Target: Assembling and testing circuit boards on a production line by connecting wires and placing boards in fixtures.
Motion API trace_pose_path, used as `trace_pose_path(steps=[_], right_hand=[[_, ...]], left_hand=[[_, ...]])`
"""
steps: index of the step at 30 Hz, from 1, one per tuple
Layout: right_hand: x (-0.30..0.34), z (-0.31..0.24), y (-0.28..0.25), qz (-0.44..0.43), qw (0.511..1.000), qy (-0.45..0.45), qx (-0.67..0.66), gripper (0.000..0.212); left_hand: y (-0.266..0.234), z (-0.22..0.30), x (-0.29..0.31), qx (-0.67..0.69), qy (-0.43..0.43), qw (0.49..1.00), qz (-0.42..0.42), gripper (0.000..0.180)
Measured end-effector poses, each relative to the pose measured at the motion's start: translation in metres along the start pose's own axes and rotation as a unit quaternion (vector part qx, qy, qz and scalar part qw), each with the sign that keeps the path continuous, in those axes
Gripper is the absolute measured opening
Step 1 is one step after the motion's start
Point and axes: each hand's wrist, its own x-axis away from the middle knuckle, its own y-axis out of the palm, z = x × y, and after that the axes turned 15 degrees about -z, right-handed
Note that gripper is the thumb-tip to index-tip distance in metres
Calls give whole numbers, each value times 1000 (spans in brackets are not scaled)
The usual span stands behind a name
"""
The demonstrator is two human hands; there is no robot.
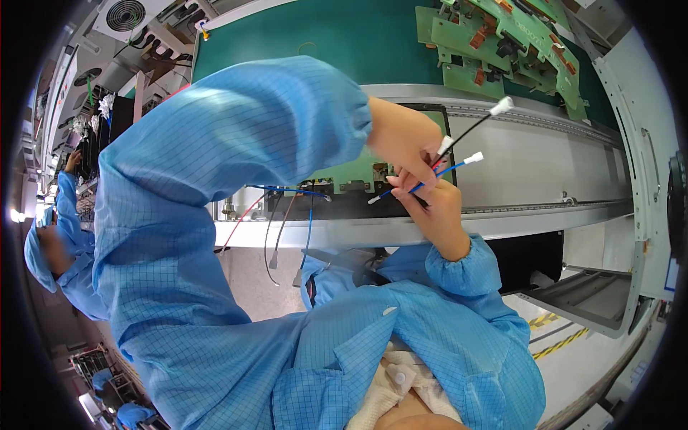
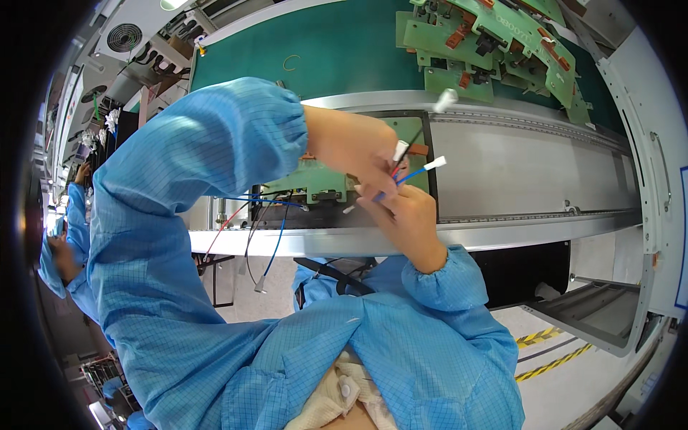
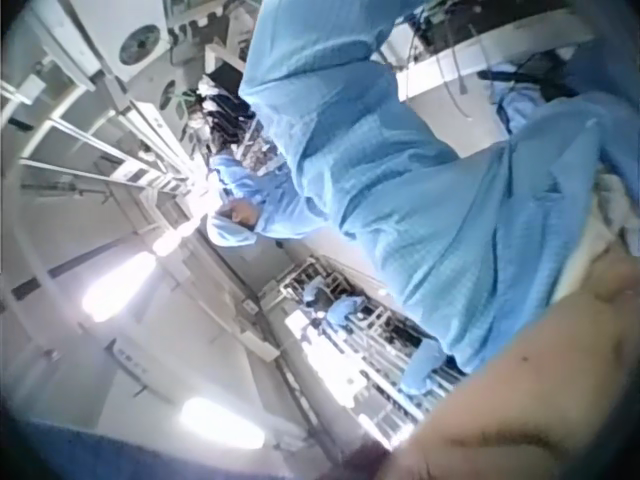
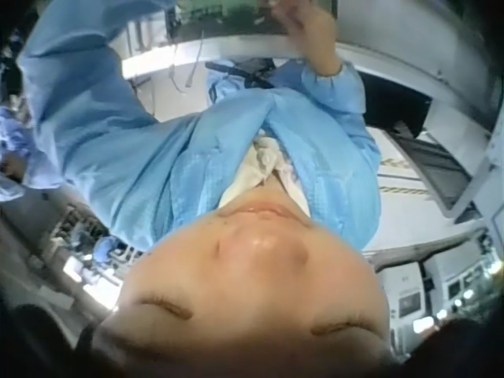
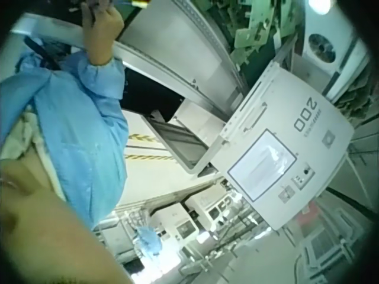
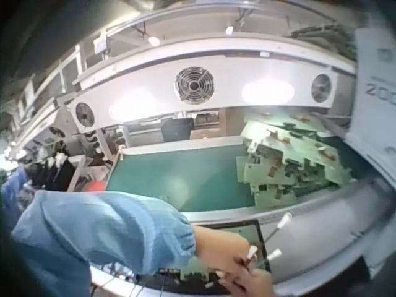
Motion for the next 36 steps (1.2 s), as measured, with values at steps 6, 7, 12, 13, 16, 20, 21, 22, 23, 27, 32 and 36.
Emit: trace_pose_path(steps=[6, 7, 12, 13, 16, 20, 21, 22, 23, 27, 32, 36], right_hand=[[0, 1, -11, -10, 999, 23, 34, 10], [2, 6, -10, -14, 998, 45, 52, 9], [-5, -2, -13, 0, 990, 140, -18, 9], [-4, 2, -10, 23, 984, 146, -100, 10], [-7, 2, -13, 44, 961, 162, -220, 12], [-16, 1, -18, 54, 937, 160, -307, 12], [-17, -1, -20, 56, 937, 161, -306, 12], [-19, -2, -24, 28, 942, 178, -284, 13], [-21, -3, -26, 1, 945, 195, -261, 14], [-29, -4, -23, 0, 945, 207, -254, 20], [-35, -1, -18, -29, 967, 233, -97, 28], [-37, 2, -13, -47, 968, 244, 17, 30]], left_hand=[[-4, -7, -10, 87, 13, 996, 3, 37], [-6, -6, -10, 71, -4, 997, 18, 35], [-11, -21, -19, 125, 53, 990, 43, 37], [-13, -20, -20, 79, 30, 995, 55, 36], [-16, -18, -21, 21, 8, 997, 70, 35], [-15, -23, -15, 44, -2, 995, 94, 34], [-13, -25, -14, 43, 0, 995, 92, 34], [-12, -28, -13, 74, 1, 991, 108, 33], [-10, -32, -13, 105, 1, 987, 123, 33], [-8, -52, -23, 193, 18, 969, 155, 29], [-16, -64, -30, 205, -62, 968, 129, 29], [-19, -64, -31, 40, -133, 979, 149, 28]])
